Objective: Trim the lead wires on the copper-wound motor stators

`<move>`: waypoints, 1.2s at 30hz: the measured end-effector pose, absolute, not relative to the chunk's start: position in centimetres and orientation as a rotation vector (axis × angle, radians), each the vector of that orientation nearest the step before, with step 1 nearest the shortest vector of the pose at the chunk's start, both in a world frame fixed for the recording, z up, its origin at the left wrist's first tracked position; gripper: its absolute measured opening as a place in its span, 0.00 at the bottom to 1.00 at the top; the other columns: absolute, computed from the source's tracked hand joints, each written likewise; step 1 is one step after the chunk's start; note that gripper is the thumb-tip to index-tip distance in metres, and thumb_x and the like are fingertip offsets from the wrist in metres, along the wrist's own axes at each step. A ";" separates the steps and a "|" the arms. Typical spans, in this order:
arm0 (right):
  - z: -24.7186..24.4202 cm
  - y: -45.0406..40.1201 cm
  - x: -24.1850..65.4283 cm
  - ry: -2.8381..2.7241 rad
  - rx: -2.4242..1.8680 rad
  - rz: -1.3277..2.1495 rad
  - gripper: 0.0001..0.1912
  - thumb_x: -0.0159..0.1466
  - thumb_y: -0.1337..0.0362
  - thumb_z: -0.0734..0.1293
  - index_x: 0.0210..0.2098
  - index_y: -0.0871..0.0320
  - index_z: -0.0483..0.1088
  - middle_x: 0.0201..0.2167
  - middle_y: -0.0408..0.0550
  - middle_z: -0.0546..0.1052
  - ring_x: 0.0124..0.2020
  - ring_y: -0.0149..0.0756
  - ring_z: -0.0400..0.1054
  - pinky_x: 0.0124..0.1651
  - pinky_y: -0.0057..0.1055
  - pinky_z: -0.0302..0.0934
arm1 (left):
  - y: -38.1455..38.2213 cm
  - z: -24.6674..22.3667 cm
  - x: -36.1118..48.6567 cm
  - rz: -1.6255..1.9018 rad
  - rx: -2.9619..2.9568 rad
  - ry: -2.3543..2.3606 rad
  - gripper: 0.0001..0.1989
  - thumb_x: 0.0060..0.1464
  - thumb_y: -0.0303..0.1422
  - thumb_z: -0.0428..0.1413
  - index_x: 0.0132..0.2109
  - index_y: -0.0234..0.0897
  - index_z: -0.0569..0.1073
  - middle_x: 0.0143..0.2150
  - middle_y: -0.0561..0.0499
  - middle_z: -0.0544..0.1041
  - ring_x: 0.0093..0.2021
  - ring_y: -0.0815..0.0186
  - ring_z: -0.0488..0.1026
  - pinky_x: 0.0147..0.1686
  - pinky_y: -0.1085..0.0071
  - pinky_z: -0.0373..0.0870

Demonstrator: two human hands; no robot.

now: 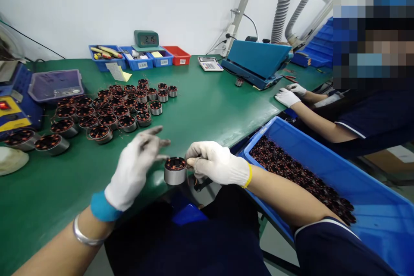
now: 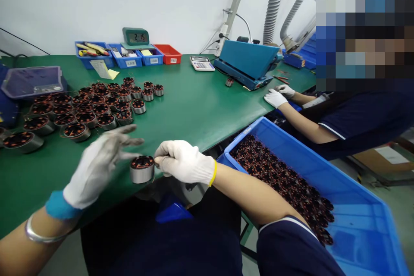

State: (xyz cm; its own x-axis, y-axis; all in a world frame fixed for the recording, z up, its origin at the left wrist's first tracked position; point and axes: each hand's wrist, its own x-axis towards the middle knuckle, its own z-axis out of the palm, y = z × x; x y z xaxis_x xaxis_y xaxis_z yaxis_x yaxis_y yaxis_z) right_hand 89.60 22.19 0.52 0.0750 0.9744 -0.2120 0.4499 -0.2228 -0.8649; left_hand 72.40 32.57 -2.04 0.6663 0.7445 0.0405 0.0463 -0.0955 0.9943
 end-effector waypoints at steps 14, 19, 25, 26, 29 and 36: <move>0.0 23.0 90.3 -1.312 -1.849 1.130 0.05 0.61 0.68 0.61 0.33 0.59 0.68 0.21 0.40 0.70 0.22 0.27 0.64 0.25 0.24 0.55 | 31.2 -1.4 72.6 0.836 1.594 0.612 0.18 0.48 0.38 0.60 0.21 0.36 0.61 0.48 0.45 0.74 0.46 0.58 0.73 0.46 0.62 0.72; 0.8 22.6 89.9 -1.731 -1.881 0.754 0.04 0.59 0.68 0.63 0.32 0.59 0.71 0.28 0.44 0.74 0.29 0.29 0.66 0.32 0.25 0.56 | 31.9 -2.0 73.3 0.435 1.636 0.566 0.17 0.43 0.39 0.60 0.40 0.37 0.69 0.42 0.45 0.76 0.36 0.60 0.75 0.31 0.65 0.75; -0.4 23.6 89.8 -1.439 -1.889 0.917 0.03 0.58 0.66 0.64 0.30 0.59 0.68 0.25 0.44 0.71 0.27 0.30 0.65 0.33 0.28 0.61 | 33.0 -3.6 73.2 0.696 2.558 0.528 0.18 0.49 0.37 0.56 0.47 0.37 0.72 0.44 0.44 0.77 0.42 0.55 0.75 0.41 0.60 0.72; -0.8 23.8 89.8 -1.263 -1.819 1.079 0.03 0.58 0.66 0.64 0.29 0.59 0.67 0.22 0.42 0.70 0.24 0.28 0.64 0.31 0.28 0.62 | 33.0 -3.9 73.1 0.802 2.693 0.518 0.18 0.49 0.36 0.56 0.49 0.37 0.72 0.46 0.42 0.77 0.43 0.54 0.75 0.42 0.59 0.72; -1.8 24.1 89.9 -0.911 -1.605 1.332 0.06 0.57 0.63 0.64 0.29 0.60 0.65 0.19 0.40 0.68 0.18 0.24 0.60 0.27 0.28 0.65 | 33.0 -4.4 73.1 0.890 2.822 0.490 0.18 0.51 0.36 0.55 0.49 0.37 0.72 0.45 0.43 0.78 0.42 0.56 0.76 0.40 0.61 0.72; -2.6 21.4 92.6 -1.392 -1.546 -0.042 0.14 0.59 0.63 0.65 0.44 0.59 0.68 0.46 0.57 0.73 0.46 0.42 0.70 0.47 0.41 0.67 | 32.8 -4.2 73.4 0.682 2.453 0.715 0.22 0.47 0.43 0.57 0.48 0.37 0.73 0.43 0.48 0.78 0.41 0.60 0.76 0.43 0.66 0.72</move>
